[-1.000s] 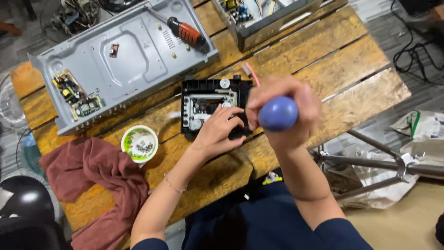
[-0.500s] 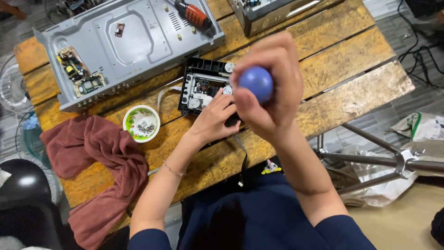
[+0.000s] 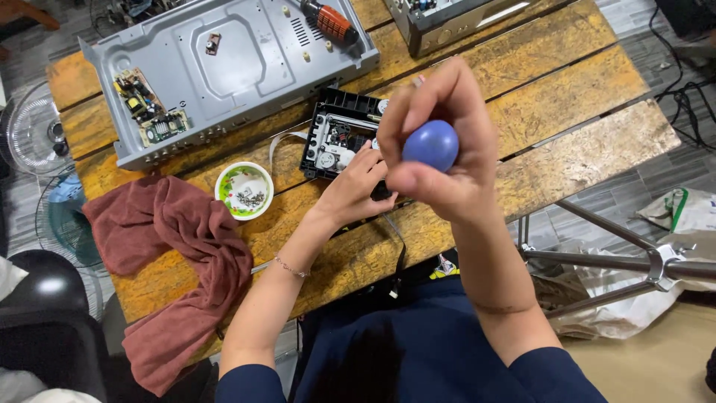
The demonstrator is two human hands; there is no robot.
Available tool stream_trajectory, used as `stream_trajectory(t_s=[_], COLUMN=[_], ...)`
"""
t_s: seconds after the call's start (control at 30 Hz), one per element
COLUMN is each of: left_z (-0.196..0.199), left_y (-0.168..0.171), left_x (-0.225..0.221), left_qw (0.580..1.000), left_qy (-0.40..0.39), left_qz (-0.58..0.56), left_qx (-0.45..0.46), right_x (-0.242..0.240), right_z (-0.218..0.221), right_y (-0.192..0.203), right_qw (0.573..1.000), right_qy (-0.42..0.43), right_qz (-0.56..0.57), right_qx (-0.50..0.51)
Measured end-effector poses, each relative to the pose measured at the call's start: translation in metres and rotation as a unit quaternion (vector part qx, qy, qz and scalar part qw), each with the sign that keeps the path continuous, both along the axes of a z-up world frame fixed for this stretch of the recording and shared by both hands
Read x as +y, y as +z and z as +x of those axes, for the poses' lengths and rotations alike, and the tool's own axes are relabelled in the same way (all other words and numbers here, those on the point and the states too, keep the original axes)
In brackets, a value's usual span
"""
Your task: Disassembling and inspecting a disc drive mechanism from an electronic device using a screwdriver on a workbench.
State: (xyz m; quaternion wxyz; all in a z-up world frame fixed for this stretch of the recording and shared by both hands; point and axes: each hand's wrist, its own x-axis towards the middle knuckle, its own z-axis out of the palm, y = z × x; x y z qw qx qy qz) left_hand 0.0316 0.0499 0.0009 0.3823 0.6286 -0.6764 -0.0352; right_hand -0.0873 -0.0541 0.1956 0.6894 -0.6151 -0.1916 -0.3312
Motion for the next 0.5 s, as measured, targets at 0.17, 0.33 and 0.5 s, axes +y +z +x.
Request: stream_trajectory(t_s=[0.17, 0.33, 0.5], left_z=[-0.002, -0.001, 0.000], left_y=[0.009, 0.006, 0.001], left_x=[0.003, 0.003, 0.003], left_qw=[1.000, 1.000, 1.000], left_qy=[-0.007, -0.001, 0.009], left_qz=[-0.005, 0.004, 0.007], left_qx=[0.016, 0.009, -0.004], right_x=[0.005, 0.003, 0.017], right_z=[-0.006, -0.018, -0.022], right_y=[0.011, 0.000, 0.019], right_qw=[0.970, 0.970, 0.972], right_qy=[-0.184, -0.191, -0.185], right_qz=[-0.157, -0.140, -0.052], right_qx=[-0.004, 0.058, 0.132])
